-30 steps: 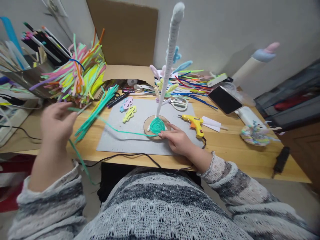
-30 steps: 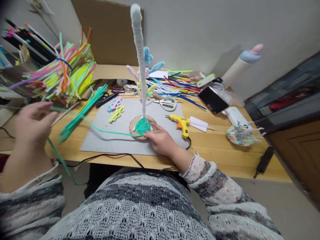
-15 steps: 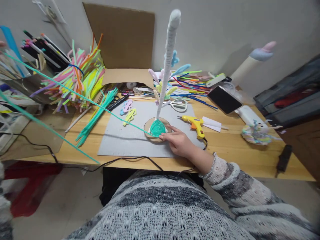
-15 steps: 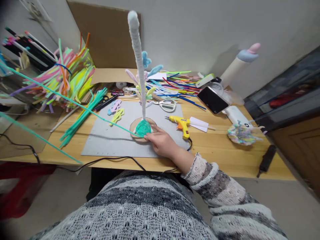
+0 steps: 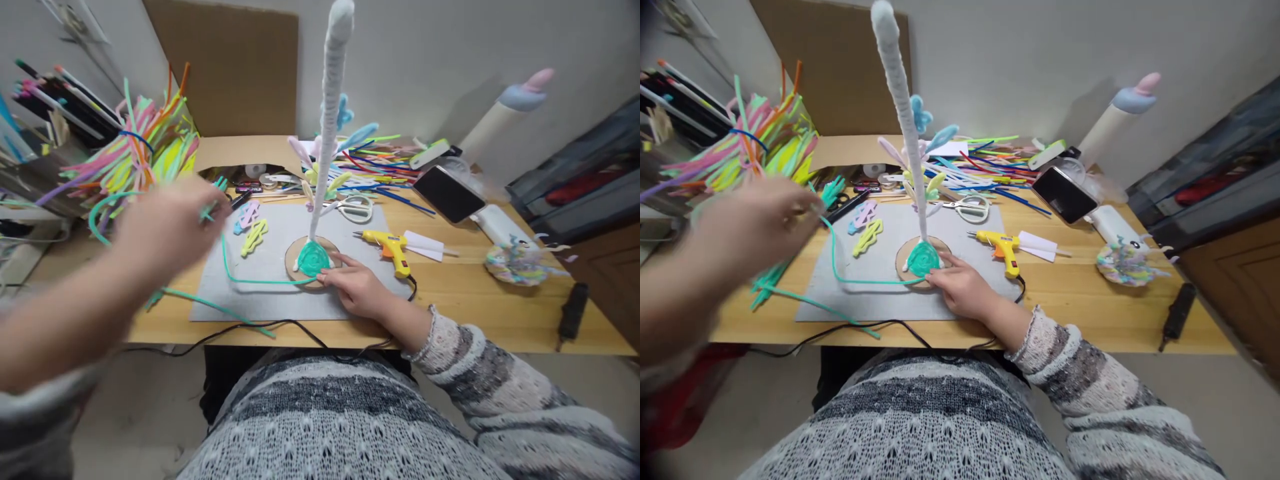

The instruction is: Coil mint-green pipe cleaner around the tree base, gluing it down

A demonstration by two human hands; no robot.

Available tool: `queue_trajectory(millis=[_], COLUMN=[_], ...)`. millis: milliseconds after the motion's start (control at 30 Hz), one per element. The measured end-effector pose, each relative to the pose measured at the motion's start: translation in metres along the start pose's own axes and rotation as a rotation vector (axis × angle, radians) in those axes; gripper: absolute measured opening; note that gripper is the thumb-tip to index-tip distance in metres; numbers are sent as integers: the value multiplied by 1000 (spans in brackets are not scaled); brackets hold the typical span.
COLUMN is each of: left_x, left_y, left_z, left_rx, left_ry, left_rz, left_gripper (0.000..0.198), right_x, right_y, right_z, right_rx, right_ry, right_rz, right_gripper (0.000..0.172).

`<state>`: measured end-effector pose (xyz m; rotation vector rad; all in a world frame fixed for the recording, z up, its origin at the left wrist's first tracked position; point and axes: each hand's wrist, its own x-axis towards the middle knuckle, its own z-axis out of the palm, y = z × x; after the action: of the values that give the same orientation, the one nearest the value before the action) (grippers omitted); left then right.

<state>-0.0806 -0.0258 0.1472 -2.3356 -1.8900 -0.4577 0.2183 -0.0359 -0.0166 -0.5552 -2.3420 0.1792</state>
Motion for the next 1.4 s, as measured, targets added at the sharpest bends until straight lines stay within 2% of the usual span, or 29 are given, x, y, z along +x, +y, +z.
queue_trajectory(millis=[67,100,133,200,267,300,333,400,500,600,733,833,967,1067,1200,1400], left_x=[-32,-47,-61,-80,-88,-88,-86,-79,-67,-62,-63,-62,-56,-53,-52,-51], left_y=[32,46,58,75,84,87,89,91,91,89,84,82,81,79,78,79], left_z=[38,56,72,97,108,110,111,111,116,131,146,149,147,149,151,150], left_rx=[-202,-357,-525,-983,-1437,-1588,-1687,-1739,-1670,-1528,-1031,-765,-580,-567,-591,-555], left_ry=[-277,-365,-445,-570,-574,-549,-511,-422,-313,-286,-229,-158,-123,-141,-157,-126], left_rz=[51,9,-75,-369,-743,-902,-1017,-1100,-1017,-879,-557,-444,-385,-384,-382,-366], left_gripper=[9,12,16,18,10,8,7,10,9,9,16,16,17,14,11,10], right_x=[0,0,0,-1,-1,-1,-1,-1,-1,-2,-2,-2,-1,-1,0,2], right_y=[0,1,1,1,1,1,1,1,1,1,1,1,2,1,-2,-4], right_z=[1,1,1,1,2,2,2,1,1,1,2,2,1,1,0,-1], right_rx=[9,9,6,-3,0,4,9,19,27,38,35,30,32,32,3,-55], right_ry=[-5,-5,-3,1,3,6,12,17,-11,-17,-12,-15,-4,-17,-109,-223], right_rz=[-2,-4,-4,-3,-1,1,1,2,17,23,15,19,-9,-16,10,-36], right_gripper=[44,45,45,45,45,46,47,48,47,47,46,46,45,44,47,54])
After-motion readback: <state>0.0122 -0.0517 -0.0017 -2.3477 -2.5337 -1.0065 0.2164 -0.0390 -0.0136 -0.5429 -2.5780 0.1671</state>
